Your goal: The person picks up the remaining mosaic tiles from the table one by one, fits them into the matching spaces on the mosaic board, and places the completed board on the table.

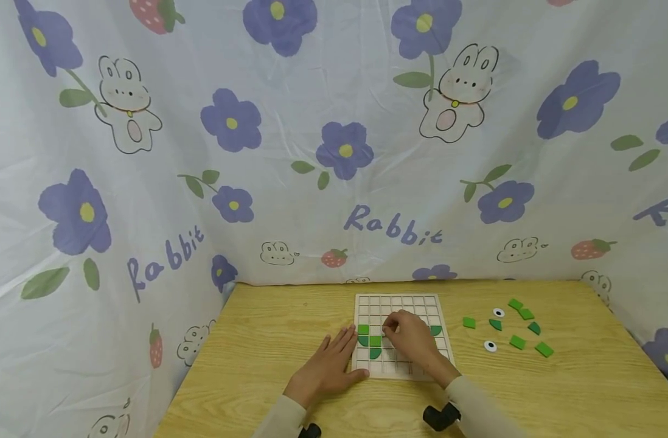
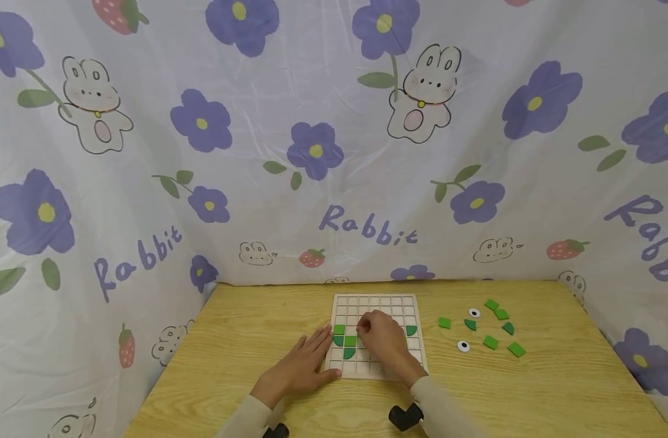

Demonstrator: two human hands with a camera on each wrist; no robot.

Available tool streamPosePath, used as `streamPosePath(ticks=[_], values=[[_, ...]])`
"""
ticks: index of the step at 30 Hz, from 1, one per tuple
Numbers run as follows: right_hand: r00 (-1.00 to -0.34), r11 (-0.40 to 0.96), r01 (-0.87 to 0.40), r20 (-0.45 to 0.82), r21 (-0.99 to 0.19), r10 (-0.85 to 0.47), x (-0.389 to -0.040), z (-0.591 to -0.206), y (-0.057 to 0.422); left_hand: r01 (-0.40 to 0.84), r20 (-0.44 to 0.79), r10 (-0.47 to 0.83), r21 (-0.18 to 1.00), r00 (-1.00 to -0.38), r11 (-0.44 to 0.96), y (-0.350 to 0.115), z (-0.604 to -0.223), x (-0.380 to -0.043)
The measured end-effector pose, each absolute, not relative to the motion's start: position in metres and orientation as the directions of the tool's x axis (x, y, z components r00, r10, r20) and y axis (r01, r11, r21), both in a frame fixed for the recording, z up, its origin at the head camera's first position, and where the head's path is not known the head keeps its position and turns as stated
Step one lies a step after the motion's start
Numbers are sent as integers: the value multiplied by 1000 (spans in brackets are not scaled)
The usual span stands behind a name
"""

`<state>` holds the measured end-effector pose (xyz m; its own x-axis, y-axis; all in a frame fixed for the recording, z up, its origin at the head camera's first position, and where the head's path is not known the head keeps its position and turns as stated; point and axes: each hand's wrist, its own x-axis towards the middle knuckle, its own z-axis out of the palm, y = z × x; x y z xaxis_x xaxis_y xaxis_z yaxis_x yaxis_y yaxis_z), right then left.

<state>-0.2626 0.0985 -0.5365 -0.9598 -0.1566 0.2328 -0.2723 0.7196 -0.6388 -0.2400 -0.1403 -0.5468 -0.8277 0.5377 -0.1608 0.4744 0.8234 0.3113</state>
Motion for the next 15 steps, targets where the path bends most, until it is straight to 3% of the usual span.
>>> streamPosePath(ticks=[15], values=[[-969, 751, -210, 236, -626, -74, -273, -517, 198, 457, -177, 528, 324, -831, 828, -139, -544, -238]])
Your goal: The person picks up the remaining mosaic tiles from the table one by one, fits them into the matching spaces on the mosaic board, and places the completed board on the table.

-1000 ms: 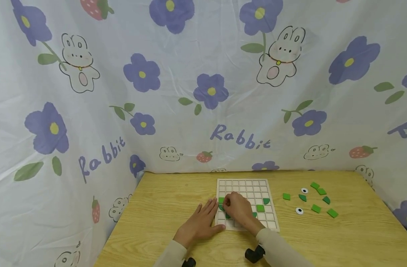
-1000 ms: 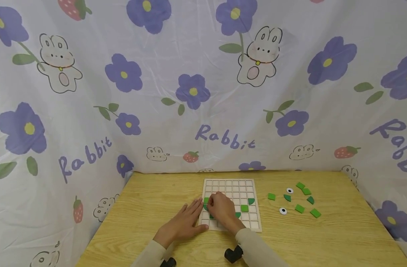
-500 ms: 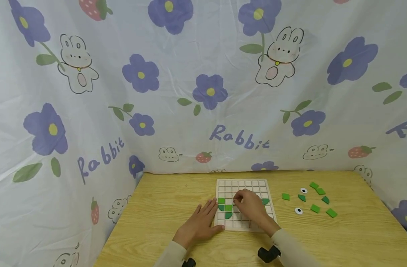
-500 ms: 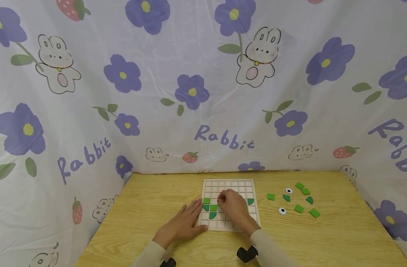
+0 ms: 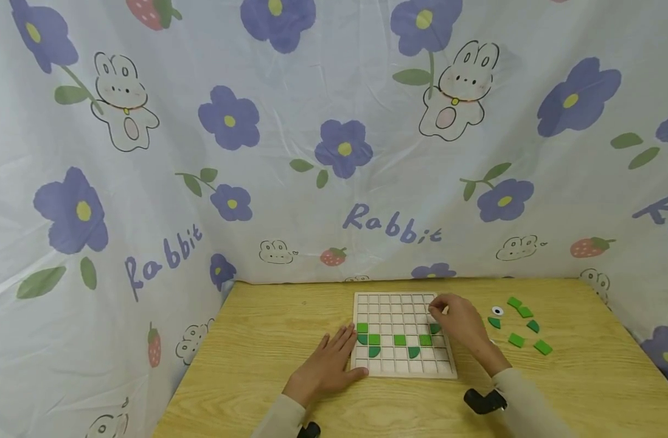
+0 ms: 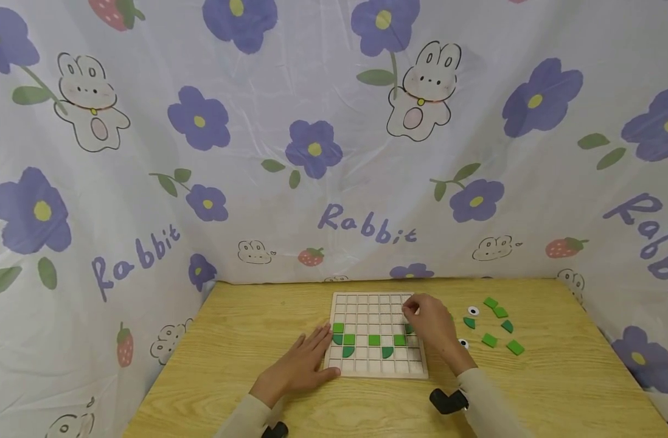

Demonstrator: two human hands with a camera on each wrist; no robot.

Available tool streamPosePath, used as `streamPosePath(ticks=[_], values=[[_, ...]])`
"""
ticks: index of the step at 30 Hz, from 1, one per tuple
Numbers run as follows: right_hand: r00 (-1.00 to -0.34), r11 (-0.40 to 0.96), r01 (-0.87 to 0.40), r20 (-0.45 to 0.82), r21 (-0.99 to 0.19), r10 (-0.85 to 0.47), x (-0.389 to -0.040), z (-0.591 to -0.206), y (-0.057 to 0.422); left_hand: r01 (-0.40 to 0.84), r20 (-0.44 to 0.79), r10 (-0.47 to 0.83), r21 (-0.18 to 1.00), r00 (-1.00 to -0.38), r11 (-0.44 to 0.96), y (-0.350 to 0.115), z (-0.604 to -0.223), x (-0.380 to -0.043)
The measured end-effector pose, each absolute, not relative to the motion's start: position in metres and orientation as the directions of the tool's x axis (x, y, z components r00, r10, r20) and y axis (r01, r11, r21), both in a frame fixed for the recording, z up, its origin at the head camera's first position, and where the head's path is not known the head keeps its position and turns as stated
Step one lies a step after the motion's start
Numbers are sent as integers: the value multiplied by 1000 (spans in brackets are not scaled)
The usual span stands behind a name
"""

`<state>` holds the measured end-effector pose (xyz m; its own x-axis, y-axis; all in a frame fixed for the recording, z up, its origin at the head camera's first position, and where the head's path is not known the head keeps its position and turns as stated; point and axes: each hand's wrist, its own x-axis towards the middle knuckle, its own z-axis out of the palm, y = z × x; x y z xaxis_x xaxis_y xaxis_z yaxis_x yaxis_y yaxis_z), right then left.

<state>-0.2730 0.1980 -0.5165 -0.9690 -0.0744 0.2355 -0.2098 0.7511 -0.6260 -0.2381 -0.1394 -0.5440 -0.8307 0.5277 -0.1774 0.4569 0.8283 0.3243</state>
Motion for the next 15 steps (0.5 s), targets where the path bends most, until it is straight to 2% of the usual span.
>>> streamPosePath(ticks=[15], values=[[-976, 816, -185, 200, -547, -87, -280, -526, 294, 456, -177, 525, 320, -832, 830, -140, -547, -239]])
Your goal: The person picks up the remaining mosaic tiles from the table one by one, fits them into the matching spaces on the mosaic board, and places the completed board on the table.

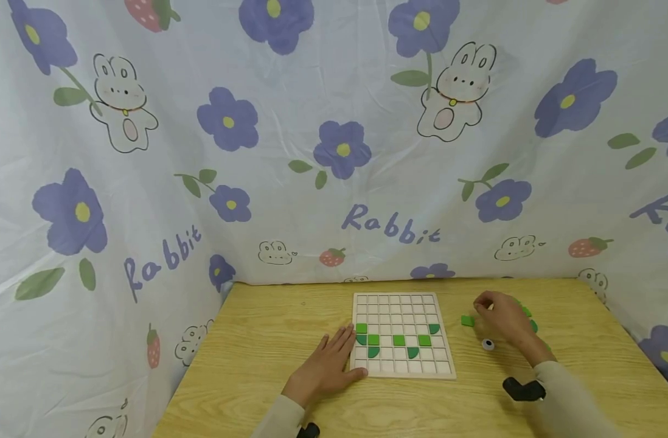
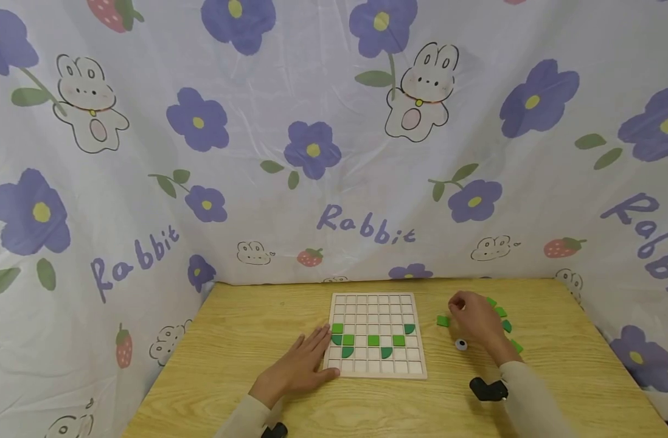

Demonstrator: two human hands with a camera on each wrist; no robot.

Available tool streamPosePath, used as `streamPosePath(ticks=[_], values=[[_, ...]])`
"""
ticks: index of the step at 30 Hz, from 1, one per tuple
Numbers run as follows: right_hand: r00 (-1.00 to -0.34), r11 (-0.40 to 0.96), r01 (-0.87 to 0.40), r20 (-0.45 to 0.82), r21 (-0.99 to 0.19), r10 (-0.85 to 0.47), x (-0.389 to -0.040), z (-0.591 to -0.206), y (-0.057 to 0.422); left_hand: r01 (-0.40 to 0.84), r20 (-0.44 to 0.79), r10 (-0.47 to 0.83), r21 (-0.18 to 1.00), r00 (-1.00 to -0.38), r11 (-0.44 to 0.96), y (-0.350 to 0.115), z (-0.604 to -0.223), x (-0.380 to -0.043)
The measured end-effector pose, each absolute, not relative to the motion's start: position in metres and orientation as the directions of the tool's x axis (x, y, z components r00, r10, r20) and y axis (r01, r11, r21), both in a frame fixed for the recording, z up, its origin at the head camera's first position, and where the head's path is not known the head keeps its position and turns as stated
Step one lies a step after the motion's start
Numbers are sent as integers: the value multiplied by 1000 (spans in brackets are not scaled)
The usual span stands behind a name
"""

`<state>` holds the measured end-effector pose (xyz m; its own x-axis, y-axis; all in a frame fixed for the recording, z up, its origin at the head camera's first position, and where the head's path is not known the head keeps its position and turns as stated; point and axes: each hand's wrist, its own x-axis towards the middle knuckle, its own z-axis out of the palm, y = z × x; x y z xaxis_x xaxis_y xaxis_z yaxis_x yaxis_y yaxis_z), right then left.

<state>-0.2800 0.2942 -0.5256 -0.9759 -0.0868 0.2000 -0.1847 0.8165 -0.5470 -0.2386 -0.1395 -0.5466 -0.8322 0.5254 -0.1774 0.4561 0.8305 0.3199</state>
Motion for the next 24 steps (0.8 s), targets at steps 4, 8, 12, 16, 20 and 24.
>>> streamPosePath(ticks=[4, 8, 12, 16, 20, 24], values=[[-977, 824, -185, 188, -535, -97, -280, -527, 302, 455, -173, 525, 326, -833, 829, -141, -550, -241], [-980, 818, -188, 160, -544, -119, -280, -528, 305, 451, -177, 524, 330, -833, 829, -142, -552, -243], [-978, 796, -206, 135, -570, -156, -284, -536, 307, 461, -179, 533, 327, -827, 825, -142, -551, -243], [-978, 797, -210, 116, -566, -175, -285, -544, 308, 472, -178, 546, 334, -818, 816, -142, -551, -242], [-972, 805, -234, 126, -546, -197, -283, -548, 306, 467, -181, 544, 339, -820, 817, -141, -549, -241], [-962, 805, -274, 160, -527, -223, -281, -551, 305, 468, -179, 541, 330, -822, 820, -141, -548, -241]])
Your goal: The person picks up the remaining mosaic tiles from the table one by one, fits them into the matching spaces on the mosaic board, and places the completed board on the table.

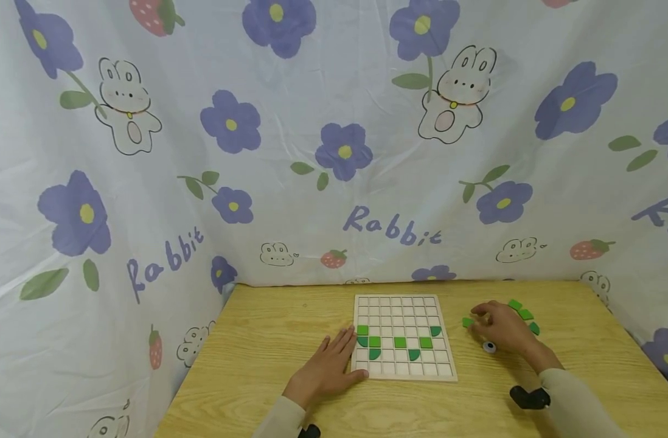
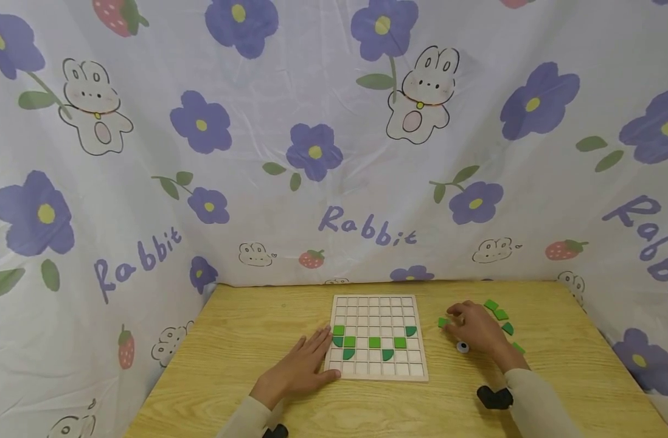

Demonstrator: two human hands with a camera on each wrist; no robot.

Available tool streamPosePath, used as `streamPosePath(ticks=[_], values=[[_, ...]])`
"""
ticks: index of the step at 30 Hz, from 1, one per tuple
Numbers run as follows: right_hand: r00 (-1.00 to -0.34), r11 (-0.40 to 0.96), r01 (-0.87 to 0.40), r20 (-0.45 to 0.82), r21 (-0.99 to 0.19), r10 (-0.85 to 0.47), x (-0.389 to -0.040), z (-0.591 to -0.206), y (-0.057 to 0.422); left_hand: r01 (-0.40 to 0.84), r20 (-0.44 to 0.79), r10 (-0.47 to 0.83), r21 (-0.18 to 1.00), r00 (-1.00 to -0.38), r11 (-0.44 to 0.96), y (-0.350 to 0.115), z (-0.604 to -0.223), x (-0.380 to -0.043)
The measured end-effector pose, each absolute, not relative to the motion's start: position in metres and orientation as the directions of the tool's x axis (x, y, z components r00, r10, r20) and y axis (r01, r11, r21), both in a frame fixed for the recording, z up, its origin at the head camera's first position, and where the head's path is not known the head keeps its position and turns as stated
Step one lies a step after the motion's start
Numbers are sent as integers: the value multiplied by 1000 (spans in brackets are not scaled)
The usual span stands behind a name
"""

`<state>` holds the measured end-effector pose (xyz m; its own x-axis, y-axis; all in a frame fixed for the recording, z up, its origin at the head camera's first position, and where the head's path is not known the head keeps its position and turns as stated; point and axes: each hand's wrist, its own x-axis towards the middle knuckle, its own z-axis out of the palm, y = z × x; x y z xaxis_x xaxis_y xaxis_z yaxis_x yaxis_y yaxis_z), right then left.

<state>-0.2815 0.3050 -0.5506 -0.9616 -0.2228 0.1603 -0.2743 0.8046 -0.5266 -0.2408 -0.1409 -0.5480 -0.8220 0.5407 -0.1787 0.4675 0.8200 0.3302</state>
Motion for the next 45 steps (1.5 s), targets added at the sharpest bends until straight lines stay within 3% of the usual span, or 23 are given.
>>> streamPosePath(ticks=[16, 32, 45], values=[[-946, 834, -321, 197, -450, -258, -277, -556, 301, 467, -164, 531, 312, -831, 827, -141, -548, -239], [-977, 769, -206, 84, -605, -196, -281, -554, 298, 496, -138, 563, 338, -815, 800, -144, -553, -242], [-972, 781, -233, 119, -580, -201, -280, -558, 297, 476, -156, 538, 308, -829, 824, -142, -550, -240]])
